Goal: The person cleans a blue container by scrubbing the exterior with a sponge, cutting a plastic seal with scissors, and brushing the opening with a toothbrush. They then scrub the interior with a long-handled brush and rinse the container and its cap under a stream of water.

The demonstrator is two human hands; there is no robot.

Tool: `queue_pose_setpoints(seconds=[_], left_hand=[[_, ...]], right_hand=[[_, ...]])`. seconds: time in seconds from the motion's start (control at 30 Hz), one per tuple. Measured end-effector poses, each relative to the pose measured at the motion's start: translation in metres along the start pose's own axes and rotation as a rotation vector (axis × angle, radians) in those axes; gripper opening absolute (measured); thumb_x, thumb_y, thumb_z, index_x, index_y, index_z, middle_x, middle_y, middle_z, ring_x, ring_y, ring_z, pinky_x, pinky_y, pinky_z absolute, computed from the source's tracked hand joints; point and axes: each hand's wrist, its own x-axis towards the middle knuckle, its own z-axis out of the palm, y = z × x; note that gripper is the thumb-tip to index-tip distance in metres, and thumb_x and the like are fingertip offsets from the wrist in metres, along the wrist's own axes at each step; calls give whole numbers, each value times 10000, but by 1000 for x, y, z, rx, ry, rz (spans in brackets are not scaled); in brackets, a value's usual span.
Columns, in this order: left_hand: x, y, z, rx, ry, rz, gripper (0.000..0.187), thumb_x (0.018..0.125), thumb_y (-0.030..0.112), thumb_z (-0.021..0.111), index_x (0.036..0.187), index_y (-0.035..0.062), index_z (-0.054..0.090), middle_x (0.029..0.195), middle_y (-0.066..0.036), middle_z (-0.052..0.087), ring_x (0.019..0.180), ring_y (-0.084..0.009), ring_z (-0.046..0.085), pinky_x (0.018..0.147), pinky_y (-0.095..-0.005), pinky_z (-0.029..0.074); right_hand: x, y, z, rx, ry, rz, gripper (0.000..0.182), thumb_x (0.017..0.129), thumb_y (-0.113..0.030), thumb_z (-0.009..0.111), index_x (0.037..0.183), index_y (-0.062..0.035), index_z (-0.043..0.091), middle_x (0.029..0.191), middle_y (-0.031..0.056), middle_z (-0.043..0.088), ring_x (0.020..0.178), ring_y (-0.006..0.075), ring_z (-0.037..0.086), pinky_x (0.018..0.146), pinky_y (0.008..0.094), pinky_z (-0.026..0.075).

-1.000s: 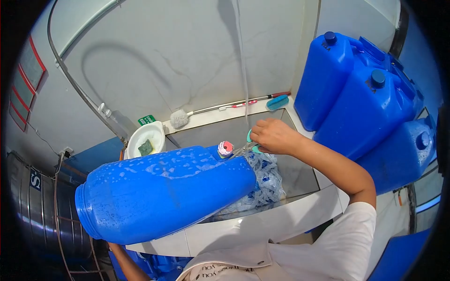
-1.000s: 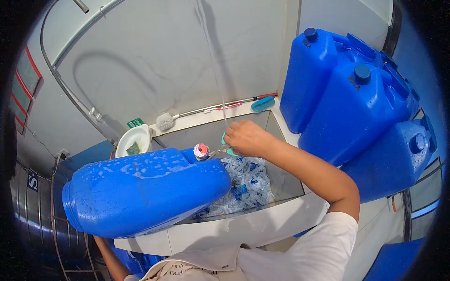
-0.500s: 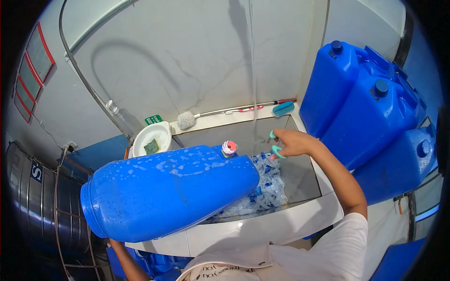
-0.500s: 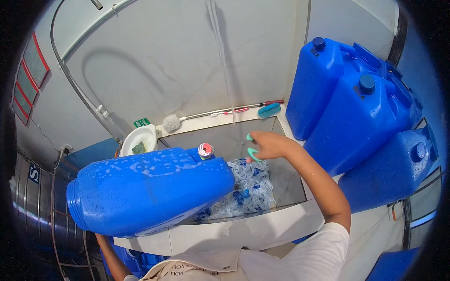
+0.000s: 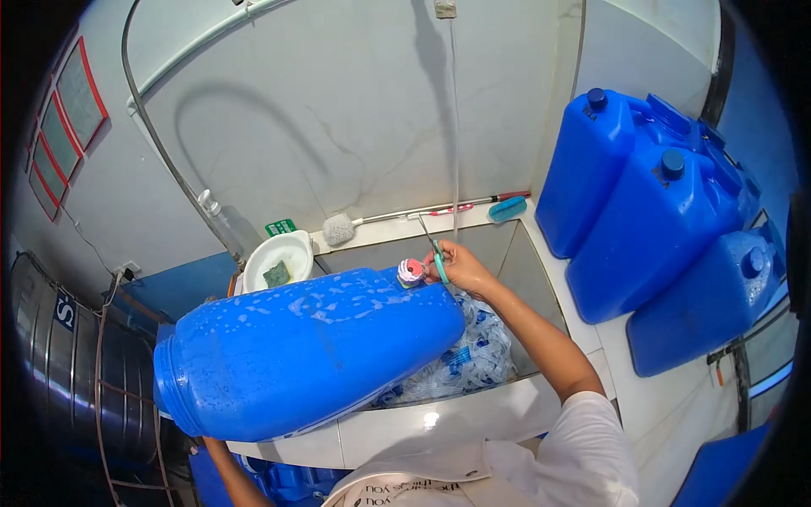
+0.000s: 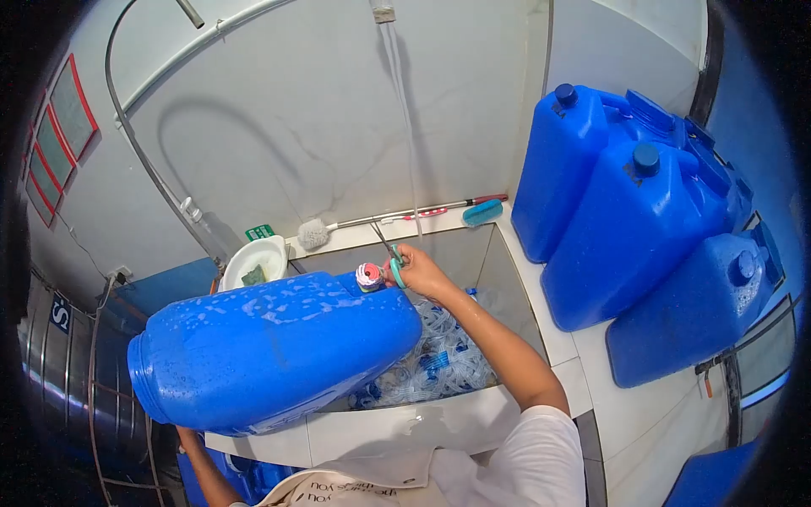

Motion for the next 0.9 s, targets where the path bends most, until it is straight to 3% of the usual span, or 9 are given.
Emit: queue_pose_setpoints(seconds=[0.17,0.23,0.37,0.47,0.53,0.63,0.8,0.87,0.9], left_hand=[[2,1,1,5,-8,10,144,683,131,639,753,12,599,625,-54,557,580,-168,546,588,-293,438],[4,1,2,10,-18,35,136,683,130,637,743,13,602,612,-51,559,570,-166,548,580,-292,439],[30,-29,8,42,-166,282,123,682,127,634,724,14,607,585,-47,564,548,-163,550,564,-289,443],[-24,147,44,-19,-112,515,136,644,125,637,597,36,544,506,-57,524,467,-184,541,485,-304,415],[-31,158,50,104,-171,604,145,620,129,635,584,38,527,515,-83,521,466,-219,541,469,-328,408],[-45,171,74,263,-251,729,164,578,138,631,555,50,494,524,-117,509,469,-282,529,451,-370,400],[-48,171,101,301,-293,815,211,568,135,631,525,72,433,503,-117,476,457,-302,506,443,-390,392],[-47,169,102,289,-319,811,207,578,141,624,531,67,436,504,-123,474,458,-307,503,447,-393,389],[-46,170,99,316,-325,799,209,582,141,622,532,65,434,508,-127,477,461,-308,505,450,-394,389]], right_hand=[[31,-4,-5,-197,79,-80,123,761,-47,619,841,-14,532,766,50,587,678,119,594,594,283,481],[41,-25,-2,-731,-24,-366,209,734,-102,629,900,-6,546,713,114,607,671,218,626,604,337,486],[23,-56,27,-914,-286,-390,209,683,-82,601,858,5,525,731,192,601,684,375,590,601,419,454],[28,-17,-13,-973,-169,-472,179,693,-101,604,818,6,533,724,188,600,688,368,597,601,412,456],[27,8,-50,-1036,-69,-187,209,703,-161,642,824,-8,566,778,197,610,735,369,602,649,405,474],[26,51,-79,-1151,-77,-133,226,725,-210,650,788,-10,566,749,184,605,699,346,594,632,399,472],[13,94,-62,-559,-67,358,226,734,-217,654,812,-16,586,698,163,600,659,266,592,607,355,466],[21,123,-63,-818,-419,353,256,752,-225,641,895,-22,575,779,149,623,690,231,591,634,372,476],[17,129,-58,-809,-417,356,256,752,-225,641,895,-22,575,779,149,623,690,231,591,634,372,476]])
